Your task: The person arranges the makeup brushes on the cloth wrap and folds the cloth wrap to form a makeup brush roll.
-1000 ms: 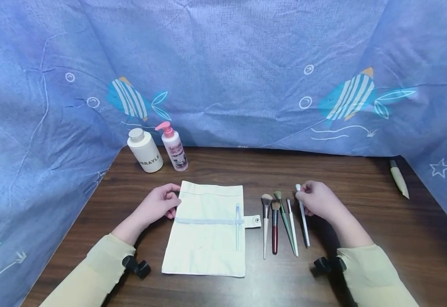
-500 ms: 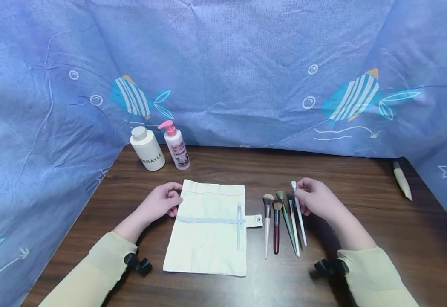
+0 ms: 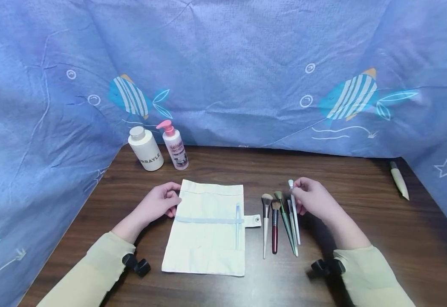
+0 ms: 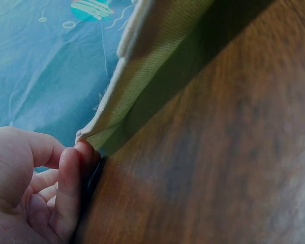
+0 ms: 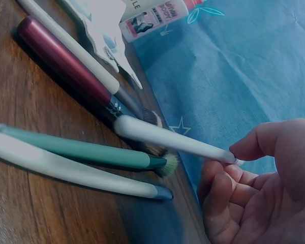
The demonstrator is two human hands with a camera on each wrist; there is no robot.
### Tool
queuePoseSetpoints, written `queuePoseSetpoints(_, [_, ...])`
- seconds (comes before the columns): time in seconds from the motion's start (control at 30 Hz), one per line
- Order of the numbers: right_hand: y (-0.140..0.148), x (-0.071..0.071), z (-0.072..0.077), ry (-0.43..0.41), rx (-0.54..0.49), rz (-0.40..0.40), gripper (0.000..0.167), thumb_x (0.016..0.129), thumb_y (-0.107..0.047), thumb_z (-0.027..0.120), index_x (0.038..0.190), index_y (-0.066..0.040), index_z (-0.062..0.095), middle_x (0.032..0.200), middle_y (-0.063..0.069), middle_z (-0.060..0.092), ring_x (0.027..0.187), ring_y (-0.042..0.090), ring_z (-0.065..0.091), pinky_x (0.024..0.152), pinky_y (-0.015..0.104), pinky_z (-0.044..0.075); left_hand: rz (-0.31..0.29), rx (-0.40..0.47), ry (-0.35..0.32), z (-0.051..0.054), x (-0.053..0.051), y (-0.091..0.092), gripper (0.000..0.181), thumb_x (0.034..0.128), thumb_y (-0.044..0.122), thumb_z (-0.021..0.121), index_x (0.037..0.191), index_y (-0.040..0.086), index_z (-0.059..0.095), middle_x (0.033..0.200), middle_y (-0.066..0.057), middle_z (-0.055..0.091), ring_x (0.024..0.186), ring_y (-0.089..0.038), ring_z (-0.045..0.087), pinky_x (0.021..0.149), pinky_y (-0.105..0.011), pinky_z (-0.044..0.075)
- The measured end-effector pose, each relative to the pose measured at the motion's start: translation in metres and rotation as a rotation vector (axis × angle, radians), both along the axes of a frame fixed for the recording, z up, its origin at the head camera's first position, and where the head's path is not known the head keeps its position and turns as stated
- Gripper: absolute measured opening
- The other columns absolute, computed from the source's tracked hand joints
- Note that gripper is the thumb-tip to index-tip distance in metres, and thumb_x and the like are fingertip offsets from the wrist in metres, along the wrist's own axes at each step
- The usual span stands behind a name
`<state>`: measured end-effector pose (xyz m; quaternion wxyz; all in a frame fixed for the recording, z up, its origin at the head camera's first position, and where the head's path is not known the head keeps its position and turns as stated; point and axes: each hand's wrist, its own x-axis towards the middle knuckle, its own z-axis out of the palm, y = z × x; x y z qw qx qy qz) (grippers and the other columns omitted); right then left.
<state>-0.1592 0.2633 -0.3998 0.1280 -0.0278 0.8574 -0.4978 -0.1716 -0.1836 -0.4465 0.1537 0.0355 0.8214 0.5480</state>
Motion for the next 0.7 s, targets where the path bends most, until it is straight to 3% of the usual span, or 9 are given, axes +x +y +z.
queuePoseSetpoints(0.33, [-0.004, -0.002, -0.003, -0.010, -0.068, 0.006, 0.017, 0.101, -0.010, 0.049, 0.106, 0.006, 0.047, 0.066, 0.004, 0.055, 0.057, 0.019, 0.063, 0.051, 0.035, 0.057, 0.003, 0.005, 0.009, 0.001, 0.001, 0.000, 0.037, 0.0961, 0.002, 0.061, 0.133, 0.000, 0.057, 0.074, -0.008, 0.065, 0.054, -0.017, 0.063, 0.054, -0.032, 0.059])
queuePoseSetpoints(0.7, [-0.012, 0.001, -0.007, -0.030, -0.086, 0.005, 0.020, 0.099, -0.008, 0.048, 0.111, 0.008, 0.045, 0.068, 0.005, 0.055, 0.060, 0.021, 0.064, 0.055, 0.036, 0.059, -0.001, -0.001, 0.011, 0.002, 0.000, 0.001, 0.037, 0.0960, 0.003, 0.061, 0.133, 0.000, 0.058, 0.073, -0.008, 0.065, 0.054, -0.018, 0.063, 0.054, -0.031, 0.059])
